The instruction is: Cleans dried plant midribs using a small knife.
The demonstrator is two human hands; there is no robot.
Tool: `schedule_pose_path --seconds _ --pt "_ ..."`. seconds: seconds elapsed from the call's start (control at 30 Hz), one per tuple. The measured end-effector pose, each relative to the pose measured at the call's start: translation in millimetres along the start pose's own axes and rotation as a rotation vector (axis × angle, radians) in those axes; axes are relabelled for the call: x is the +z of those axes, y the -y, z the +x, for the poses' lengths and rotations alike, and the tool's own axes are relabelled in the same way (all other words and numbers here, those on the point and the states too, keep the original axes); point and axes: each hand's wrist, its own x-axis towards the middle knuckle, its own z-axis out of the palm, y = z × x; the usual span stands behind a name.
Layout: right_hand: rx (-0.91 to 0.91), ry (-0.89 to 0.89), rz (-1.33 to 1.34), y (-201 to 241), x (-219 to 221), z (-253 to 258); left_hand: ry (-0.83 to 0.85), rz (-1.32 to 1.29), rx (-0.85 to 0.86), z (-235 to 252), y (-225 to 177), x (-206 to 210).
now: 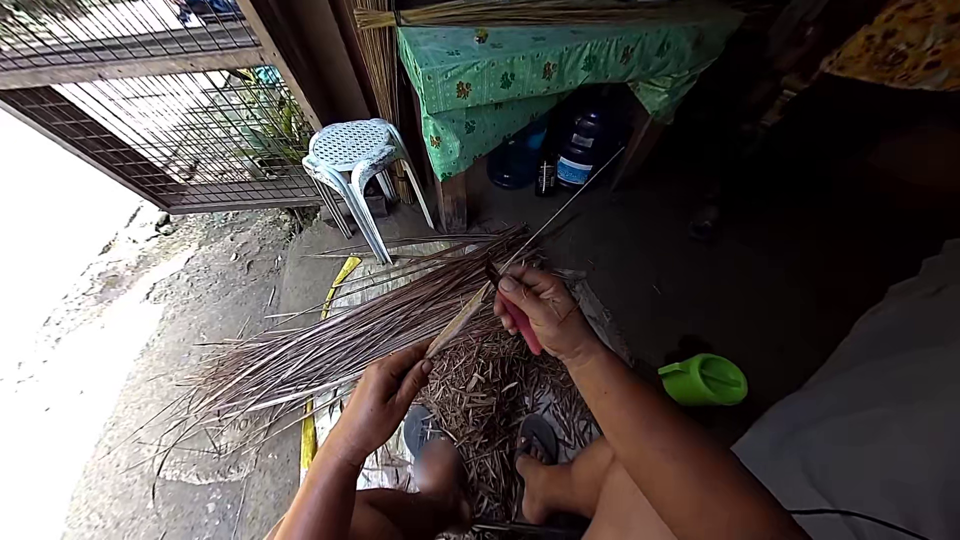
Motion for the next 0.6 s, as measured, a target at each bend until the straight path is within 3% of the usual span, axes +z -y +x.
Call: schedule_pose_path --seconds 0.13,0.37,0.5,0.6 --pt "-0.017 -0.049 -0.052 1 -3 5 -0.033 0.104 0.002 -2 4 0" --pt "-0.011 0.208 -0.186 -16 24 -14 -0.009 0.02 -0.028 0 -1 -5" --pt "-0.175 0.043 -0.231 -11 5 -2 0.023 -0.032 -0.025 -4 2 -10" --pt "-0.157 0.044 -0.181 -3 -14 4 0.027 -0.05 -0.01 -4 1 -10"
